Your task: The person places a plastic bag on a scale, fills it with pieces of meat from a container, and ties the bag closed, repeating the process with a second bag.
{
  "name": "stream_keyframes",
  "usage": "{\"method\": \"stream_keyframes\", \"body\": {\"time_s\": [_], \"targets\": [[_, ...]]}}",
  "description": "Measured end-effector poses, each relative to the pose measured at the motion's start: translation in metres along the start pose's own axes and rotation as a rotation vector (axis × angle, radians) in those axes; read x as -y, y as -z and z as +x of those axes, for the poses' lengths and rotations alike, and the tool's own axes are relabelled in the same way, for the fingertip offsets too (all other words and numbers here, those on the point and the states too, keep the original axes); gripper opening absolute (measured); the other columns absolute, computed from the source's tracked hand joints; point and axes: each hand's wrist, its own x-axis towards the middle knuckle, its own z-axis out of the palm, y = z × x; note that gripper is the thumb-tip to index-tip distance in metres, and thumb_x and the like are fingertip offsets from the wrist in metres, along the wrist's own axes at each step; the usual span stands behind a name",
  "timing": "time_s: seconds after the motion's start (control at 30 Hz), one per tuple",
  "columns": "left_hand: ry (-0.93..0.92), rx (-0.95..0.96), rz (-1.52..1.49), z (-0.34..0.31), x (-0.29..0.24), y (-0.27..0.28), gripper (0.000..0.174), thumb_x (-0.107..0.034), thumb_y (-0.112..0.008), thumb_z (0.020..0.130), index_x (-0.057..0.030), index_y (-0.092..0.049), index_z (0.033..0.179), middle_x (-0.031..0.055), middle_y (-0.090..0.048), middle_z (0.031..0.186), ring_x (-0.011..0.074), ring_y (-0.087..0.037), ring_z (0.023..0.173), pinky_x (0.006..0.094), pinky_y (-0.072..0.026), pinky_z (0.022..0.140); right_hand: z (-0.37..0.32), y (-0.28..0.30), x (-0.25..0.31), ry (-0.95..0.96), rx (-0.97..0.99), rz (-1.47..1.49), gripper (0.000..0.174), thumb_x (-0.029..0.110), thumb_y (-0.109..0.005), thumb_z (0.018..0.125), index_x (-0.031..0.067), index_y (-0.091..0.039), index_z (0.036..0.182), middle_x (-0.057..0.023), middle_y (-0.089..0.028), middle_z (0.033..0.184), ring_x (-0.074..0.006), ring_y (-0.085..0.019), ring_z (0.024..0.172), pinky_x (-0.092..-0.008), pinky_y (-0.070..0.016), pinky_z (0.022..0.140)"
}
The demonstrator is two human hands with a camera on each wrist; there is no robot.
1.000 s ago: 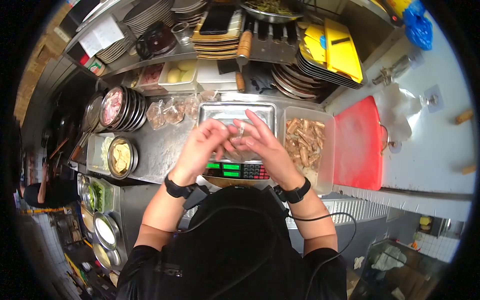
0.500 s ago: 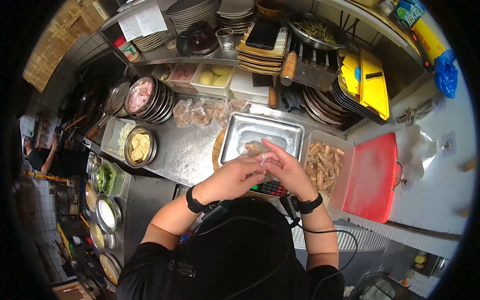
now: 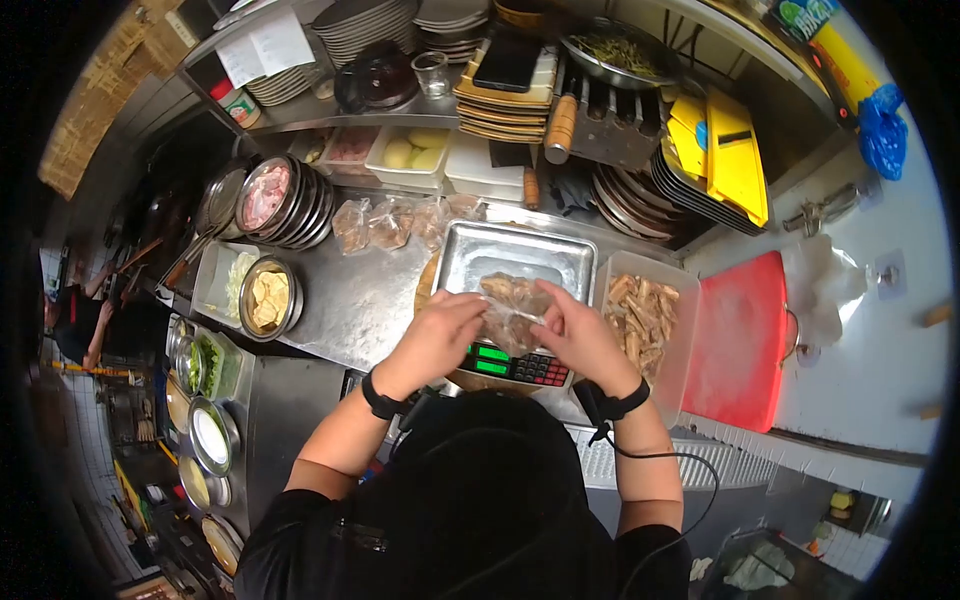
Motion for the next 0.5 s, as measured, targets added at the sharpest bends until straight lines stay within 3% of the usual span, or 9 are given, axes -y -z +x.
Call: {"method": "stream_keyframes", "body": {"time_s": [0.03, 0.1, 0.13, 0.17, 0.23, 0.37, 0.43, 0.47, 0.5], "targets": [[0.031, -0.035, -0.141, -0.003, 0.008, -0.003, 0.024, -0.003, -0.064, 0.089, 0.004, -0.069, 0.111, 0.0142, -0.07, 0.115, 0.031, -0.064, 0.091, 0.0366, -0.0512, 0.082, 0.002, -0.002, -0.009, -0.039, -0.028, 0.151, 0.056, 0.009, -0.073, 0.09, 0.008, -0.051, 0.142, -0.0007, -0.061, 0.077, -0.0112, -0.059, 0.07, -0.0296, -0.0496, 0.066], [0.364, 0.079, -0.651, -0.006, 0.015, 0.001, 0.025, -0.005, -0.059, 0.096, 0.0015, -0.069, 0.118, 0.0118, -0.07, 0.12, 0.018, -0.063, 0.087, 0.0285, -0.0501, 0.077, 0.006, 0.008, -0.007, -0.176, -0.002, 0.521, 0.045, 0.007, -0.068, 0.093, 0.0028, -0.054, 0.136, 0.0002, -0.062, 0.082, -0.0108, -0.059, 0.075, -0.0268, -0.0479, 0.069], [0.55, 0.139, -0.95, -0.005, 0.013, 0.009, 0.026, -0.005, -0.059, 0.097, -0.0001, -0.069, 0.121, 0.0109, -0.07, 0.12, 0.0135, -0.061, 0.085, 0.0261, -0.0491, 0.074, 0.008, 0.009, -0.009, -0.186, -0.011, 0.518, 0.045, 0.007, -0.068, 0.093, 0.0028, -0.054, 0.136, 0.0002, -0.062, 0.082, -0.0108, -0.059, 0.075, -0.0268, -0.0479, 0.069], [0.547, 0.148, -0.957, -0.006, 0.017, 0.008, 0.026, -0.005, -0.059, 0.097, -0.0001, -0.069, 0.121, 0.0109, -0.07, 0.12, 0.0135, -0.061, 0.085, 0.0261, -0.0491, 0.074, 0.01, 0.008, -0.013, -0.198, -0.023, 0.821, 0.041, 0.007, -0.065, 0.095, 0.002, -0.054, 0.134, 0.0001, -0.061, 0.086, -0.0099, -0.059, 0.079, -0.0251, -0.0469, 0.072], [0.573, 0.146, -1.55, -0.007, 0.024, 0.006, 0.026, -0.007, -0.059, 0.098, -0.0028, -0.07, 0.122, 0.0068, -0.071, 0.108, 0.007, -0.056, 0.077, 0.0228, -0.0461, 0.067, 0.012, 0.005, -0.015, -0.212, -0.014, 1.264, 0.036, 0.008, -0.059, 0.098, 0.0018, -0.055, 0.133, -0.0018, -0.062, 0.094, -0.0107, -0.059, 0.089, -0.0239, -0.0462, 0.078], [0.574, 0.192, -1.638, 0.001, 0.018, 0.006, 0.019, -0.009, -0.061, 0.098, -0.0035, -0.071, 0.114, 0.0012, -0.067, 0.094, 0.0084, -0.059, 0.075, 0.0218, -0.0463, 0.066, 0.016, 0.0, -0.009, -0.262, -0.053, 1.555, 0.037, 0.009, -0.057, 0.1, 0.0022, -0.052, 0.135, -0.0066, -0.065, 0.095, -0.0164, -0.064, 0.09, -0.0259, -0.048, 0.077], [0.657, 0.161, -0.906, 0.009, 0.007, 0.003, 0.013, -0.01, -0.068, 0.094, -0.0039, -0.07, 0.105, -0.0038, -0.062, 0.078, 0.0047, -0.049, 0.061, 0.0224, -0.041, 0.055, 0.016, -0.004, -0.013, -0.26, -0.053, 1.597, 0.037, 0.009, -0.056, 0.1, 0.0028, -0.051, 0.136, -0.0092, -0.067, 0.096, -0.0175, -0.065, 0.09, -0.0263, -0.0487, 0.073], [0.657, 0.162, -0.909, 0.01, 0.007, 0.003, 0.013, -0.01, -0.068, 0.094, -0.0039, -0.07, 0.105, -0.0038, -0.062, 0.078, 0.0047, -0.049, 0.061, 0.0224, -0.041, 0.055, 0.015, -0.006, -0.015, -0.257, -0.048, 1.637, 0.038, 0.01, -0.055, 0.1, 0.0034, -0.051, 0.137, -0.0117, -0.068, 0.097, -0.0187, -0.066, 0.089, -0.0267, -0.0493, 0.069], [0.567, 0.157, -0.651, 0.011, 0.008, 0.002, 0.01, -0.011, -0.07, 0.093, -0.0036, -0.068, 0.099, -0.0041, -0.061, 0.074, 0.005, -0.049, 0.06, 0.0232, -0.0401, 0.054, 0.016, -0.007, -0.022, -0.258, -0.049, 1.636, 0.038, 0.01, -0.055, 0.1, 0.0034, -0.051, 0.137, -0.0117, -0.068, 0.097, -0.0187, -0.066, 0.089, -0.0267, -0.0493, 0.069]]}}
